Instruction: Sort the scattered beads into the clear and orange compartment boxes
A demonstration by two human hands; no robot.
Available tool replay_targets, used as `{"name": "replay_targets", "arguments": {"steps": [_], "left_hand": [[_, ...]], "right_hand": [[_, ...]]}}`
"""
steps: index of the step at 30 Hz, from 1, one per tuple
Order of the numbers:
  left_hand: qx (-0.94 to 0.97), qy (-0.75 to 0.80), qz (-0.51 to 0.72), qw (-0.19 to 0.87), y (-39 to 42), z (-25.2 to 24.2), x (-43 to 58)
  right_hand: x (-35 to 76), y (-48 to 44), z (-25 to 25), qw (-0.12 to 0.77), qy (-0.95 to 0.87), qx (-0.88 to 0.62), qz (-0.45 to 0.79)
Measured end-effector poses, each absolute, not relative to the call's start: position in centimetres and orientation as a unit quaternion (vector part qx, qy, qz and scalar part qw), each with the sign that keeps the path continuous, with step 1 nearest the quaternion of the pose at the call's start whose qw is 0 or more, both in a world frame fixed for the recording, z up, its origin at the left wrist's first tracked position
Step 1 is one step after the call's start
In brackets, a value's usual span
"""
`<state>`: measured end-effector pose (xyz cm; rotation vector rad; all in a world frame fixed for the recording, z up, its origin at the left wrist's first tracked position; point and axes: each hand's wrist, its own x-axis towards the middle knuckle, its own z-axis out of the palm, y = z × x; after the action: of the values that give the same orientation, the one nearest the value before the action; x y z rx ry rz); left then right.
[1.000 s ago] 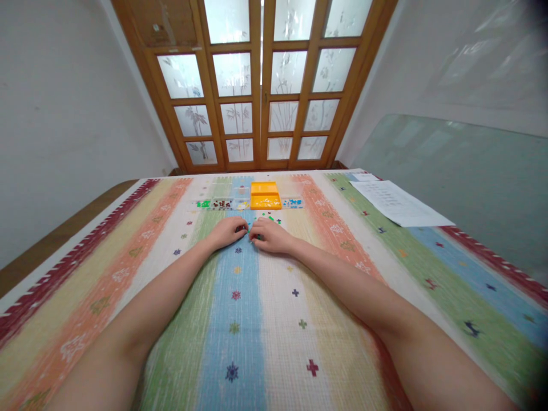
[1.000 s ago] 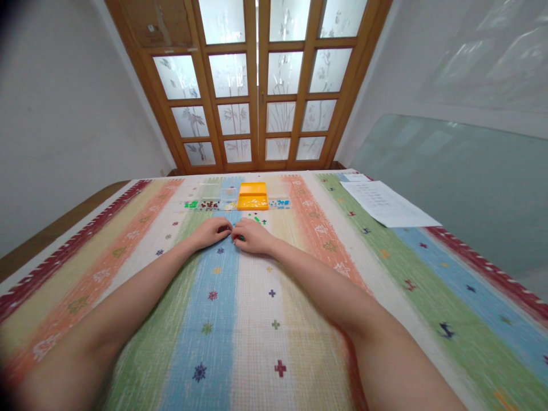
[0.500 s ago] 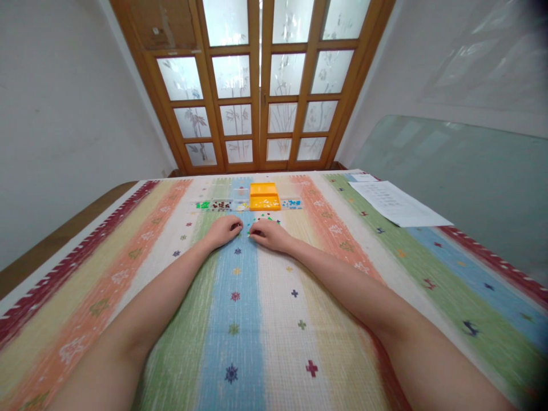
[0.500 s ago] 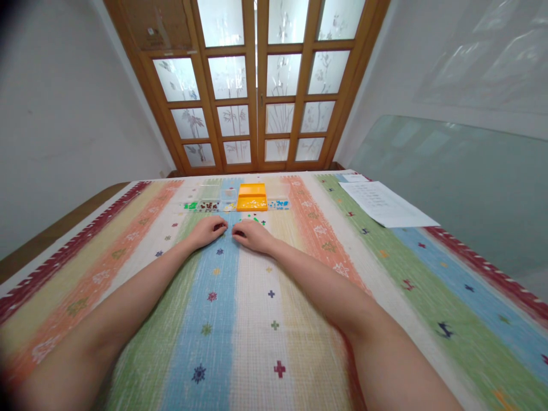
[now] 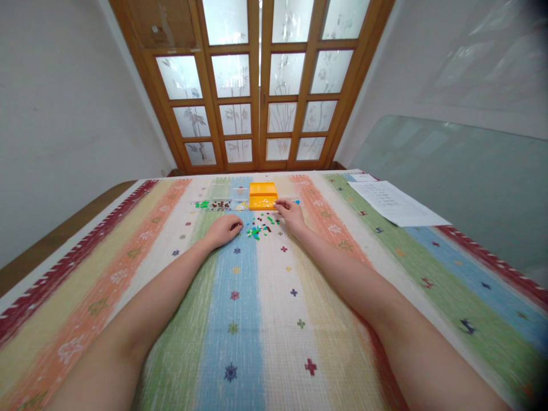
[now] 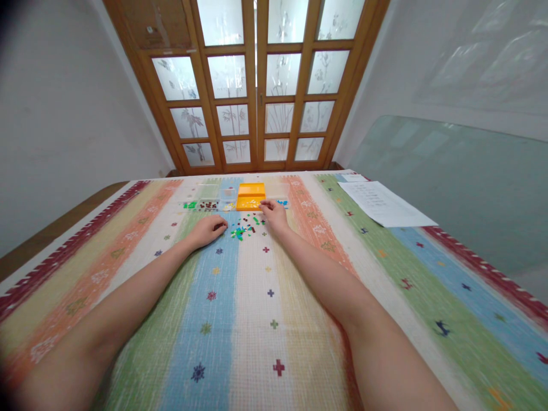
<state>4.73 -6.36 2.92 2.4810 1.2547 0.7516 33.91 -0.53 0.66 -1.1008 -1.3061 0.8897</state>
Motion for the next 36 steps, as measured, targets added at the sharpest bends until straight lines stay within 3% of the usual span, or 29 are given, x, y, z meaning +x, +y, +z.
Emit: {"name": "replay_targets", "arguments": {"steps": [7, 14, 20, 27, 36], "left_hand": [[0.857, 0.433, 0.249, 0.127, -6.4, 3.0, 4.8], [0.857, 0.43, 0.253, 0.127, -6.3, 2.9, 4.8], [0.85, 0.467, 0.233, 0.08, -6.3, 2.9, 4.8], [0.828, 0.503, 0.24, 0.059, -5.8, 2.5, 4.1], [0.829, 0.499, 0.245, 0.059, -5.8, 2.5, 4.2]], "right_hand": [[33.8, -0.5, 0.5, 0.582, -0.514, -0.451, 0.44], [33.6, -0.8, 0.8, 0.562, -0.54, -0.478, 0.404], [32.2, -3.1, 1.1, 0.444, -0.782, -0.382, 0.213], [30.4, -5.2, 1.8, 0.267, -0.921, -0.261, 0.112], [30.2, -5.0, 1.8, 0.254, -0.929, -0.249, 0.1]]}}
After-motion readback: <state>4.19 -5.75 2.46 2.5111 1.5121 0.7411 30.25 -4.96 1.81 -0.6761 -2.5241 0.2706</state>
